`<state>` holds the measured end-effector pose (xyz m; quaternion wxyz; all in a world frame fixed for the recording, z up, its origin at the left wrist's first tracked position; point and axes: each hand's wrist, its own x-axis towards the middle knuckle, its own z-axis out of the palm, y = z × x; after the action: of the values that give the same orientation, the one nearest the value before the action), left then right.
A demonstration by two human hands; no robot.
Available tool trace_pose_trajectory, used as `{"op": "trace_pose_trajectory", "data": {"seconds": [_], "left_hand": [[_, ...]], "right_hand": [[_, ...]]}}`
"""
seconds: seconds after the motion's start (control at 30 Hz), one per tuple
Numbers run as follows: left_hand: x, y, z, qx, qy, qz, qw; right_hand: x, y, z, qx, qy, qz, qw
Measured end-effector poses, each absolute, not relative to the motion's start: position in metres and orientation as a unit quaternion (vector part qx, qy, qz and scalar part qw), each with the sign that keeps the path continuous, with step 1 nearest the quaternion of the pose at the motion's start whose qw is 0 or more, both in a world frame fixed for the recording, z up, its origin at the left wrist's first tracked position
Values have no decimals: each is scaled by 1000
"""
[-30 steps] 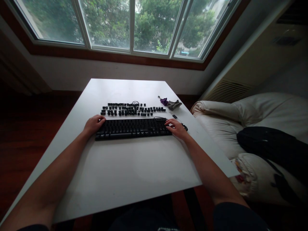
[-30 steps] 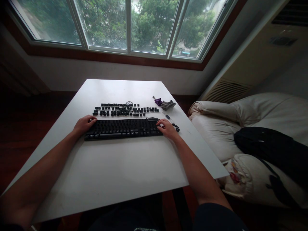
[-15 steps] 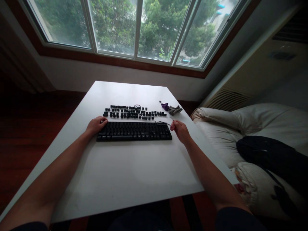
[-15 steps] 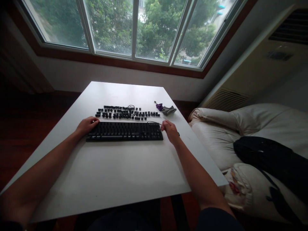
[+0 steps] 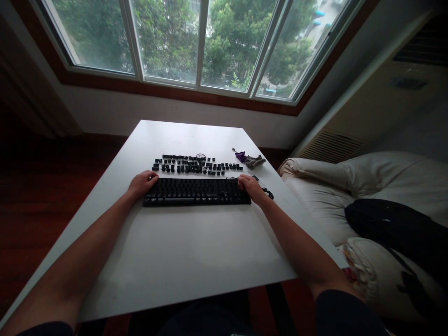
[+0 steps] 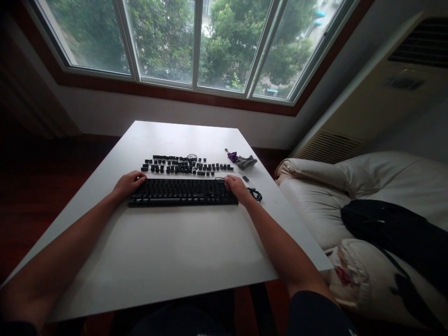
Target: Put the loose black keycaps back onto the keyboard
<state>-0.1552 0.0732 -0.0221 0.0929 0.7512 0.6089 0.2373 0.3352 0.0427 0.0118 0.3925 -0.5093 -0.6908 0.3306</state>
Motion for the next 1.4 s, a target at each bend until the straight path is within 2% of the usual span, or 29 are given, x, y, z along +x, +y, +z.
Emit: {"op": "trace_pose_trajectory", "data": {"seconds": [0.13,0.3,0.47,0.6,0.73,0.93,1.17,1.4], "left_hand": [[-157,73,-23,753,606,240,92],[-159,73,-23,757,602,237,89],[-162,76,-25,759,597,244,87],[-163,78,-27,761,595,245,85],[-161,76,-27,763,594,240,83],[-160,76,-24,760,598,240,84],[-159,78,-26,758,601,239,85],[-157,77,-28,755,606,235,89]], "right_hand": [[331,71,18,-531,-756,176,340],[318,111,17,-525,-823,44,213],[310,140,17,-523,-848,22,78],[307,146,19,-526,-850,23,13],[307,141,19,-533,-846,1,17],[319,127,19,-503,-858,-2,102],[357,87,30,-443,-878,95,154],[375,55,41,-432,-884,147,105]]}}
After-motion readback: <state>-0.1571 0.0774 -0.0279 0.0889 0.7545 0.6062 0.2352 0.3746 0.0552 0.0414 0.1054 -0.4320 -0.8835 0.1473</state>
